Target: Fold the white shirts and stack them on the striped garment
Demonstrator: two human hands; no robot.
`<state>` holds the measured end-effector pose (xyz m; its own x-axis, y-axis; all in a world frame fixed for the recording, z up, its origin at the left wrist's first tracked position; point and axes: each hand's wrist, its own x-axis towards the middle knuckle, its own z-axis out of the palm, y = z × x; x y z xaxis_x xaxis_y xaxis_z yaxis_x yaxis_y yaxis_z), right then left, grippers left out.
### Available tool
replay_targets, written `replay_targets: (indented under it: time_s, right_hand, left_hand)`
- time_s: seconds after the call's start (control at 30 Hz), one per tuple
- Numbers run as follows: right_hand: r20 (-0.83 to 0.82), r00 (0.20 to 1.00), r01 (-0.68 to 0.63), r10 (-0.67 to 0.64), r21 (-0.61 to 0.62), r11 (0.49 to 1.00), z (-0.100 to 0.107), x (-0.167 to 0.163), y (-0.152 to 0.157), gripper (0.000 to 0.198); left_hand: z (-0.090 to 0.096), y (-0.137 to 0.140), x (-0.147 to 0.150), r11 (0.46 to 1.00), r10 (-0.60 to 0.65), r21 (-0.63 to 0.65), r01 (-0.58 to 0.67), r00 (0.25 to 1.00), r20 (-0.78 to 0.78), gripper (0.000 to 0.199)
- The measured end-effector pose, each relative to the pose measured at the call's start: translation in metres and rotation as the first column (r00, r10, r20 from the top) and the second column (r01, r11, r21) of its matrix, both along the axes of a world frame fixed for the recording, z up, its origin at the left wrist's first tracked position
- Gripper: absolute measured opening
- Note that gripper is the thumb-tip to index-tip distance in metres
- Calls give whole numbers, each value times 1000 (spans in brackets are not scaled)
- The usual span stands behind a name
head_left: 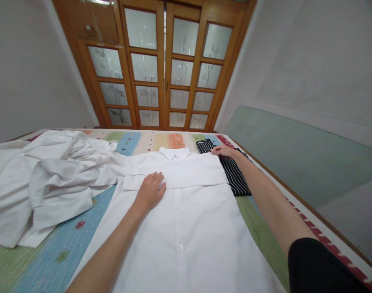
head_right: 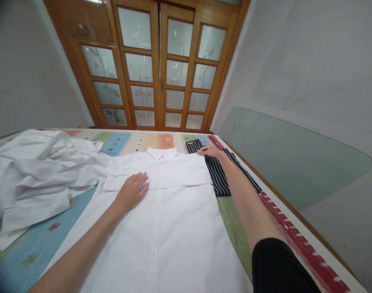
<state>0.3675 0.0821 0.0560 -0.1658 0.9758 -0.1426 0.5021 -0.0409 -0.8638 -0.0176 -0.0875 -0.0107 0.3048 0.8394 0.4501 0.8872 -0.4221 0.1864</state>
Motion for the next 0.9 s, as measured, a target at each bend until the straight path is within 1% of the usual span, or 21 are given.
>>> replay_targets:
  time_s: [0.1, 0.2, 0.3, 0.4, 0.47, 0.5, 0.6, 0.67, 0.73, 0.83, 0.9]
  right_hand:
    - [95, 995, -11, 6, 54, 998, 4, 4, 2, 33]
    - [165, 986, -37, 25, 68, 997, 9, 5, 3, 28]
    - [205, 978, -39, 32, 33, 999, 15, 4, 1, 29]
    - [209, 977, -26, 35, -48, 999, 17, 0, -1, 32]
    - [205, 979, -4, 20, -81, 997, 16, -4, -2, 31]
    - [210, 978, 14, 3, -78, 997, 15, -7, -3, 30]
    - [266, 961, 76, -72, -5, 997, 12, -14, -3, 29]
    - [311, 944, 96, -107, 51, 994, 12, -16, -3, 31]
    - [333, 935, 103, -121, 70, 992, 14, -17, -4, 35]
    - [290, 952, 104, -100, 2, 995, 18, -14, -8, 50]
    - [198, 978, 79, -67, -52, 996, 20, -13, -12, 62]
  left_hand:
    - [1, -1, 0, 1000, -3, -3, 3, 1000, 2, 32]
    - [1, 0, 0, 1000, -7, -5, 7, 1000, 3, 32]
    - [0, 0, 0, 1000, -7, 3, 7, 1000, 19, 31]
    - [-2, 1, -1, 1000, -7, 3, 7, 1000, 22, 32]
    - [-2, 1, -1, 1000, -6, -2, 6, 1000, 19, 33]
    - [-2, 1, -1, 1000, -5, -5, 5, 1000, 17, 33]
    - [-1, 1, -1, 1000, -5, -12, 5, 1000, 9, 34]
    - [-1, 1, -1, 1000, -4, -9, 4, 1000, 7, 34]
    - [-1, 1, -1, 1000, -3, -4, 3, 1000, 6, 34]
    - [-2, 1, -1, 1000, -5, -3, 5, 1000, 6, 33]
    - [-2, 0, -1, 1000, -7, -5, 7, 1000, 8, 33]
